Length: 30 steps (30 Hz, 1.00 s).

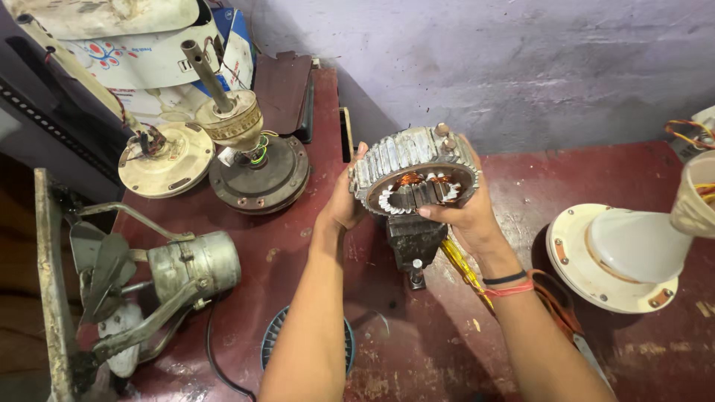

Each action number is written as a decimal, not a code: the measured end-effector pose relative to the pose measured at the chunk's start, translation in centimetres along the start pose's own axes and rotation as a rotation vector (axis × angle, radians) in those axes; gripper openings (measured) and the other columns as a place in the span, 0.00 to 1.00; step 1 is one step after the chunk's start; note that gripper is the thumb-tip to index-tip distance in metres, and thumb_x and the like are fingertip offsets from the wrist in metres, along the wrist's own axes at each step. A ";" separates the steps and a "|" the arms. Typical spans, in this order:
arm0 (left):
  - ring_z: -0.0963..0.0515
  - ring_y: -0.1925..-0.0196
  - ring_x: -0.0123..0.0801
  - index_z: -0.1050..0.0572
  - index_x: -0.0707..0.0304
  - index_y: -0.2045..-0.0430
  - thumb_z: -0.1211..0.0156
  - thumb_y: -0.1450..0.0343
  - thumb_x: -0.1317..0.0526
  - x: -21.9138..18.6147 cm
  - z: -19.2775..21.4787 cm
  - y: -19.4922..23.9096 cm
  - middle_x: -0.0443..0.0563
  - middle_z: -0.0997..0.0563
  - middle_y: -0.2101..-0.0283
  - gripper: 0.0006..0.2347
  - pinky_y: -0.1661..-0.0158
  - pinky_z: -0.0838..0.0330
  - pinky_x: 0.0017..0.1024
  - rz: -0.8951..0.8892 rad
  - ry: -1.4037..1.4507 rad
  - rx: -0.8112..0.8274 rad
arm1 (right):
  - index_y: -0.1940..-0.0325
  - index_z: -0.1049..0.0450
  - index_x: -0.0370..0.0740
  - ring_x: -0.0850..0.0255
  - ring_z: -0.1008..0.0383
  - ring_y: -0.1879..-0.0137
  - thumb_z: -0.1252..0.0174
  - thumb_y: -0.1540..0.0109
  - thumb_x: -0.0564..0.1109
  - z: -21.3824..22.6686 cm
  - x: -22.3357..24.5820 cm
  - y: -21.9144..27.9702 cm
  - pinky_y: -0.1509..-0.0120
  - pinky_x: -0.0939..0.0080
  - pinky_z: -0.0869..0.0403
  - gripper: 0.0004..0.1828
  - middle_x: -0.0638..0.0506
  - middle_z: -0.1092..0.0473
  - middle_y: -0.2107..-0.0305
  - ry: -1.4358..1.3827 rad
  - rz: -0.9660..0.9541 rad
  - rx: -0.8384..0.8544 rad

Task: The person uses a yellow-handled screwdriver to adjust and secure copper windings inside a motor stator held in a bench vise. They repeatedly probe and press the windings into place, then briefly handle a blue fan housing before returning to the stator.

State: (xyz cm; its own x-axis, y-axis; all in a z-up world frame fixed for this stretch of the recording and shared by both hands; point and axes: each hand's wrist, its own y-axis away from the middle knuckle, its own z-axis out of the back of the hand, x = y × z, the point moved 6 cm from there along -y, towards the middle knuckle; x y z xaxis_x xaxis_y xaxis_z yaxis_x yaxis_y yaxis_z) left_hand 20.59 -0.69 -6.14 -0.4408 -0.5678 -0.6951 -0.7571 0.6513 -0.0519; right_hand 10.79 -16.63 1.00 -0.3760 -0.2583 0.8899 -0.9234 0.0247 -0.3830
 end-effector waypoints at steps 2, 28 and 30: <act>0.23 0.39 0.39 0.27 0.66 0.41 0.58 0.23 0.39 -0.1 0.1 0.0 0.56 0.22 0.39 0.29 0.38 0.31 0.40 0.000 -0.002 -0.021 | 0.20 0.49 0.40 0.61 0.34 0.32 0.30 0.54 0.26 0.2 -0.6 0.2 0.27 0.55 0.31 0.61 0.51 0.37 0.35 -0.088 -0.080 0.038; 0.18 0.49 0.41 0.22 0.68 0.51 0.45 0.25 0.50 -0.8 1.0 0.7 0.58 0.17 0.51 0.19 0.44 0.26 0.42 -0.181 0.160 -0.088 | 0.35 0.33 0.36 0.60 0.27 0.39 0.33 0.50 0.25 2.0 -2.5 0.6 0.33 0.55 0.28 0.40 0.50 0.28 0.46 -0.201 -0.201 0.046; 0.18 0.49 0.42 0.22 0.68 0.51 0.45 0.25 0.49 -0.9 1.0 0.7 0.58 0.17 0.52 0.19 0.44 0.26 0.42 -0.183 0.142 -0.106 | 0.36 0.32 0.36 0.60 0.27 0.40 0.33 0.50 0.25 2.4 -2.9 0.5 0.34 0.55 0.28 0.39 0.50 0.27 0.47 -0.193 -0.214 0.042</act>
State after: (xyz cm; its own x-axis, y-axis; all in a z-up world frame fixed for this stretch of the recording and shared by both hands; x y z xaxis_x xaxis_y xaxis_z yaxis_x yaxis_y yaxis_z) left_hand 20.90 0.81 -6.28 -0.3496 -0.7410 -0.5733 -0.8734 0.4792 -0.0867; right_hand 11.59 -18.14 -2.41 -0.1475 -0.4328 0.8893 -0.9747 -0.0892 -0.2051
